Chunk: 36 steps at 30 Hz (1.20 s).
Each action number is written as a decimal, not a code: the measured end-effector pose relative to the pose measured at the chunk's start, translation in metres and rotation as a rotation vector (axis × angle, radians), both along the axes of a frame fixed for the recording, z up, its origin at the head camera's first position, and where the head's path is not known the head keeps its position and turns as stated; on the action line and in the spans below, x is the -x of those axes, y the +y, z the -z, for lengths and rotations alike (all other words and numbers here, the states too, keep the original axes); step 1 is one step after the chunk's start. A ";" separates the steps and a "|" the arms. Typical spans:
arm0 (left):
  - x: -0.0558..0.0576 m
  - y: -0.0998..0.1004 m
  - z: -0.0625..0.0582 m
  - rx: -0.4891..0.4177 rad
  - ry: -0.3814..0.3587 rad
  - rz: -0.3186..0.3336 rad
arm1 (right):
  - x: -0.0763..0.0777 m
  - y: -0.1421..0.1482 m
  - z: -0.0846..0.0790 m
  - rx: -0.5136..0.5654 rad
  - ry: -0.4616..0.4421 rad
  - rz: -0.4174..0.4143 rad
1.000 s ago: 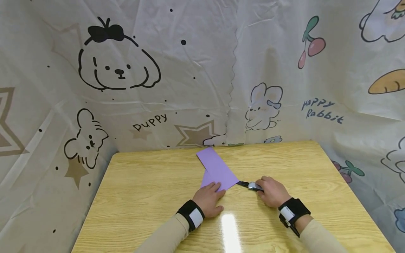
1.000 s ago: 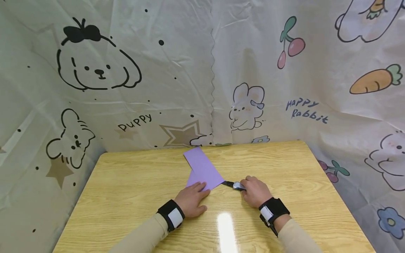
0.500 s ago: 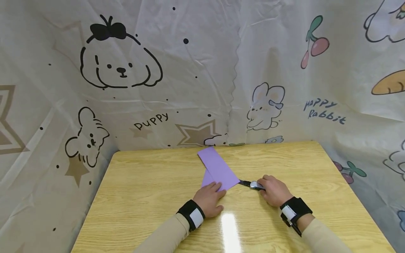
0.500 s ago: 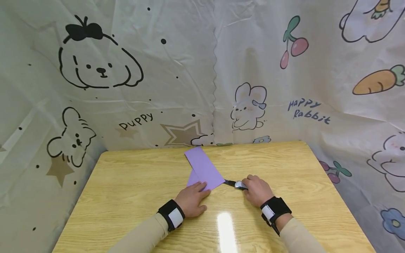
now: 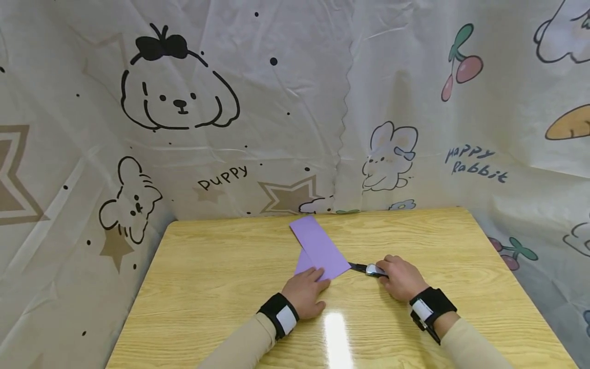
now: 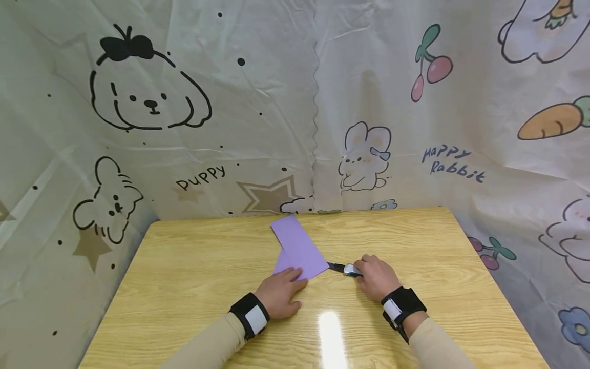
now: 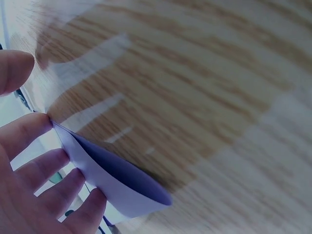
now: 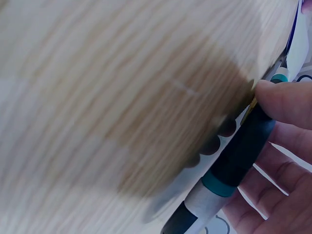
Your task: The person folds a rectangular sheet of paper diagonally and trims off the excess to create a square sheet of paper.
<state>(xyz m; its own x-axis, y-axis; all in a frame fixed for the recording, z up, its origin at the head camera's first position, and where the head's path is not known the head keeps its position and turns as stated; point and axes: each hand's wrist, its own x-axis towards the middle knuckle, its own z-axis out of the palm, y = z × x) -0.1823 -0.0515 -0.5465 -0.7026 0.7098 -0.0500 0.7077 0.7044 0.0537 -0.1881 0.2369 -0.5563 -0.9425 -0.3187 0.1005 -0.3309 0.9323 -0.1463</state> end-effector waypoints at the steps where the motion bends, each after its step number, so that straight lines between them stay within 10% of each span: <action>1: 0.000 0.000 0.000 0.002 -0.001 0.001 | 0.000 0.001 0.000 -0.003 -0.001 0.000; 36: 0.002 -0.006 0.002 0.003 -0.009 0.005 | 0.005 -0.009 -0.002 0.001 0.004 -0.016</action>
